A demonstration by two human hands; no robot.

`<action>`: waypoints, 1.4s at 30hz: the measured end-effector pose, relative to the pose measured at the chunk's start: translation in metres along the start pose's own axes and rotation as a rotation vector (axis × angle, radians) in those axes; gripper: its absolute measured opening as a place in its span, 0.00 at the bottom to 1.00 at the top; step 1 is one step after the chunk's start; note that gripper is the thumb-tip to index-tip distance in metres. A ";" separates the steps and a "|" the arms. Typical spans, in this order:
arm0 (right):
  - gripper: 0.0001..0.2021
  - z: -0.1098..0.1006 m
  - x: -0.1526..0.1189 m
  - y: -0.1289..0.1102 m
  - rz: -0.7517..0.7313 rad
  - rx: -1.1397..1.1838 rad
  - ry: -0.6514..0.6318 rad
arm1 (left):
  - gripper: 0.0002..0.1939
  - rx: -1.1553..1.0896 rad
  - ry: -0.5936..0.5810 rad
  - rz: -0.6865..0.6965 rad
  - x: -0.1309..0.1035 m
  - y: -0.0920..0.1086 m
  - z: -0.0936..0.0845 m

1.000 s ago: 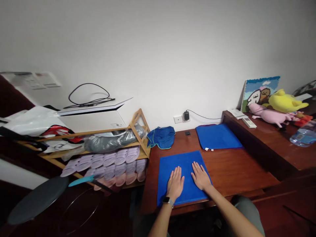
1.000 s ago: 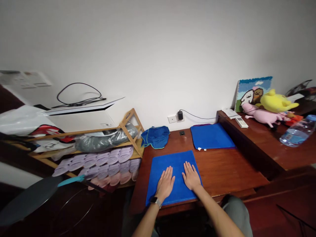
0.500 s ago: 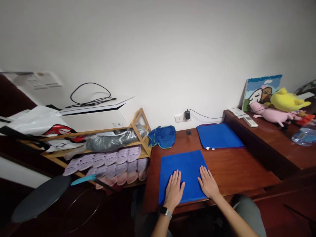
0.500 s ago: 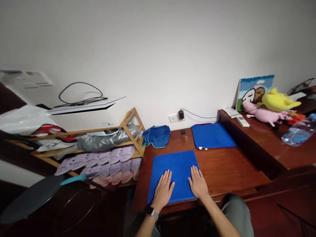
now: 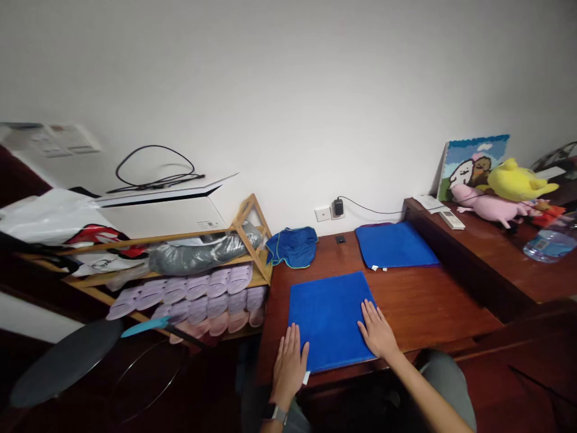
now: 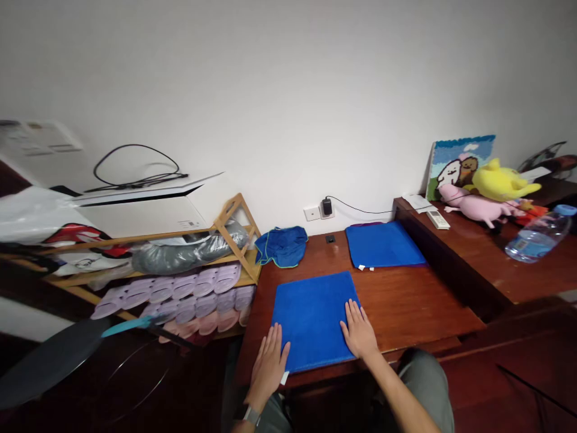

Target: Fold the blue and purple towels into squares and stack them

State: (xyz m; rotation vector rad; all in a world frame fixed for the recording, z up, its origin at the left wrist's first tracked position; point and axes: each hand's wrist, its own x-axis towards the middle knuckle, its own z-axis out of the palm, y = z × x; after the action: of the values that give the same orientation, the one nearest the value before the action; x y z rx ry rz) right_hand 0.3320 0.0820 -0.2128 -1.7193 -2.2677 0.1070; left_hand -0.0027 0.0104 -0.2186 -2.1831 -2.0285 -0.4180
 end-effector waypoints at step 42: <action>0.34 0.005 0.135 0.025 0.132 -0.003 -0.152 | 0.30 -0.147 -0.150 0.205 0.182 0.169 0.042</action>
State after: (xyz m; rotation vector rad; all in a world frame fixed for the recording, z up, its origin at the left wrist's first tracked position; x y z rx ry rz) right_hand 0.3209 0.2181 -0.1981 -1.9211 -2.2566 0.2710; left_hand 0.1804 0.1810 -0.1902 -2.5516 -1.8698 -0.4010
